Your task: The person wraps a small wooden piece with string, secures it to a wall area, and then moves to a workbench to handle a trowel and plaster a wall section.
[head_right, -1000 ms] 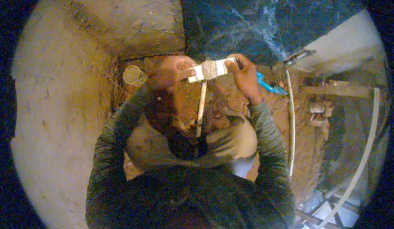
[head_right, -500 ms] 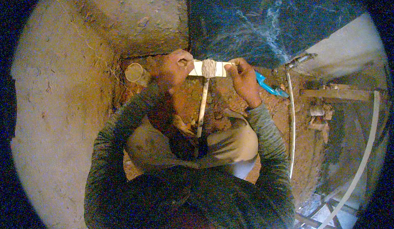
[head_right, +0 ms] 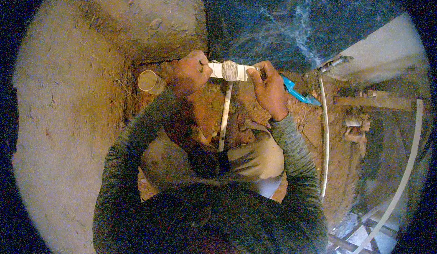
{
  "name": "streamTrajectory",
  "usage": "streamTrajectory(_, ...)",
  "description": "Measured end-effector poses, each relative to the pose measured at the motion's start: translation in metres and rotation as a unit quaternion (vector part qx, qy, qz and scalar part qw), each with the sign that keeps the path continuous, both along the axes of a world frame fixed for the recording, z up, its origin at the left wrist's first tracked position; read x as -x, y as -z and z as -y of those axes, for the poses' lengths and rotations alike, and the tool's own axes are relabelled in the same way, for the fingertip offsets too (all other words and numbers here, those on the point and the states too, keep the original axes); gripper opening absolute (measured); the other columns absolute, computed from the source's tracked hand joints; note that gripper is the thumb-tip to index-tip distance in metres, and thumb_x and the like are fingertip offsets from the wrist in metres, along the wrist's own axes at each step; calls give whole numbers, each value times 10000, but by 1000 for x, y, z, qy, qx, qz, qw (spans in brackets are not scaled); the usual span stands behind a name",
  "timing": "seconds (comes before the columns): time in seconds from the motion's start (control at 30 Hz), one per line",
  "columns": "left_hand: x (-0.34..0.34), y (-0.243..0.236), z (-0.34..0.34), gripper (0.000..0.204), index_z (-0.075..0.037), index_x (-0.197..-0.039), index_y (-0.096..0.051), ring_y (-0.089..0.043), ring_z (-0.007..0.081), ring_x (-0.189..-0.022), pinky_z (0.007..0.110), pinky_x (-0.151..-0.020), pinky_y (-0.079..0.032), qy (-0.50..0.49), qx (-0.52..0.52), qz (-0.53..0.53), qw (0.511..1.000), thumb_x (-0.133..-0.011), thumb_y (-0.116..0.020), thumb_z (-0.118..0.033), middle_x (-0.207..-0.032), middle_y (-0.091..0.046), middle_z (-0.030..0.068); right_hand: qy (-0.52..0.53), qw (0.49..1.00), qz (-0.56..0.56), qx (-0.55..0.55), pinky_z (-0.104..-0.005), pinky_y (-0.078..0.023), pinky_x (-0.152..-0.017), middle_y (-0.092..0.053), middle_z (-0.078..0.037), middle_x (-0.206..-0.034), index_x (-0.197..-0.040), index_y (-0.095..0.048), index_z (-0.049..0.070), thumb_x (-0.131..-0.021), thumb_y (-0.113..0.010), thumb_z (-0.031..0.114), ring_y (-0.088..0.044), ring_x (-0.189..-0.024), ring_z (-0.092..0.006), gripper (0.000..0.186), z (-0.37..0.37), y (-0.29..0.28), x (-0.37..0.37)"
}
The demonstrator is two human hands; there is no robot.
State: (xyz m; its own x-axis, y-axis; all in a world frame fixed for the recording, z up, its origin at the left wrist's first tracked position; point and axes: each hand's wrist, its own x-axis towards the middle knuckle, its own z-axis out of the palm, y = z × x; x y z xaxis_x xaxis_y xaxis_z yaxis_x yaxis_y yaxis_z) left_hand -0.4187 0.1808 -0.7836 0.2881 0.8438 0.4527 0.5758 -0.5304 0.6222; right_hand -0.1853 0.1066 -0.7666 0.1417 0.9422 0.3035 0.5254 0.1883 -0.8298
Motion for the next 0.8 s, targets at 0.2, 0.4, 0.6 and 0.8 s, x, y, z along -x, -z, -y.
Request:
streamTrajectory(0.2,2,14,1,428,-23,-1137,-541,-634,294,-897,409,-785,-506,126,182,189,957,-770,-738,-123,-1027,-616,159,6,993,-110,48,-259,-403,-596,-570,12,-729,-880,-604,36,-923,-634,179,-480,-669,-77,152,-1,6,-1)
streamTrajectory(0.4,-2,4,6,531,-28,-1191,-548,-571,340,-1050,423,-909,-464,119,-24,122,985,-728,-778,-151,-1138,-565,183,14,977,-179,113,-225,-346,-551,-530,68,-716,-884,-618,64,-937,-618,171,-430,-637,-37,119,3,0,1)
streamTrajectory(0.6,-4,-11,14,591,-25,-1227,-556,-522,363,-1125,440,-976,-420,169,-136,33,976,-711,-792,-191,-1182,-555,170,8,968,-216,124,-213,-259,-477,-473,96,-662,-906,-628,85,-948,-605,210,-355,-557,-9,134,6,-6,6)
streamTrajectory(0.8,-8,-3,16,586,-19,-1257,-532,-568,316,-1089,430,-932,-453,209,-28,40,977,-765,-768,-232,-1153,-580,162,-23,947,-275,161,-217,-263,-475,-478,102,-668,-999,-657,77,-962,-577,269,-349,-552,-4,211,4,-21,14)
